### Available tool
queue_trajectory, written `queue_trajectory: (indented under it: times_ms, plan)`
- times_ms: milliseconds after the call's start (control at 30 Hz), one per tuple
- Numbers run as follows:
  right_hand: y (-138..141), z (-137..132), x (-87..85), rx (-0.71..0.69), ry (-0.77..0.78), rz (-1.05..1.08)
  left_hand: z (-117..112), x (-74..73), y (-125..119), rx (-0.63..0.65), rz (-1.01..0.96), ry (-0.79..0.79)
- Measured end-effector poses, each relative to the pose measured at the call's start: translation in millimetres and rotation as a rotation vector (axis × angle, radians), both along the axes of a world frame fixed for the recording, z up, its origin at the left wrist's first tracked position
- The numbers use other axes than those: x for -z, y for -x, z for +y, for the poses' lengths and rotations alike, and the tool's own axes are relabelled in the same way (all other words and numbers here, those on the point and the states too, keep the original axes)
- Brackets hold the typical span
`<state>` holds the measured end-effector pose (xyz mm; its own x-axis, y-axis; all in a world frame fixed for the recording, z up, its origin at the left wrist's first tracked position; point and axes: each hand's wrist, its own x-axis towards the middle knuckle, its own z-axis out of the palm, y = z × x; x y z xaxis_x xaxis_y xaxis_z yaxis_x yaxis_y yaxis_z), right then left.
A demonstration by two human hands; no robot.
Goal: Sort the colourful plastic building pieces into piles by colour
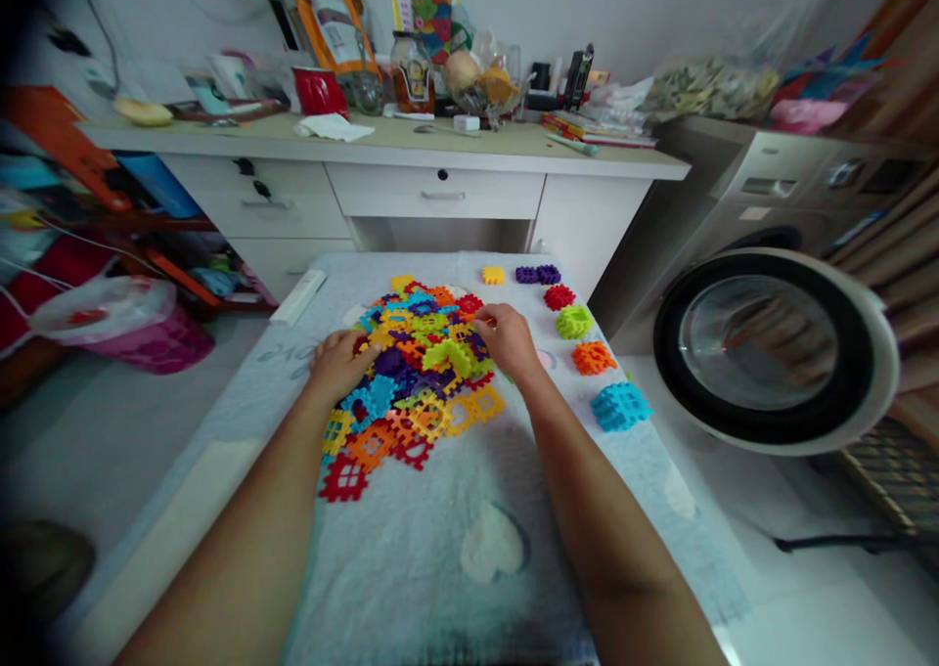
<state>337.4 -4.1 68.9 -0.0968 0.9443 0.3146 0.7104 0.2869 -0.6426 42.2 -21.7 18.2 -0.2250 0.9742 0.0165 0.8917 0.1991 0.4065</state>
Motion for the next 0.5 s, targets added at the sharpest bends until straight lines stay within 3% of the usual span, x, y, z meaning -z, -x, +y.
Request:
queue_trajectory:
  times_ms: [100, 233, 333, 500]
  plan:
    - [-15.2, 1.0, -0.5, -0.008, 0.038, 0.022, 0.4, 1.6, 0.3, -0.002, 0.005, -0.013]
    - [-18.9, -9.9, -15.6, -0.342, 0.240, -0.048, 0.7, 2.9, -0.2, -0.016, 0.002, -0.024]
    - [-4.2, -27.0, -31.1, -0.556, 0.289, -0.251, 0.4, 2.9, -0.1, -0.020, -0.005, -0.016]
    - [30.0, -53.1, -41.4, -0.606, 0.304, -0.550, -0.9, 1.8, 0.0, -0.012, -0.005, -0.012]
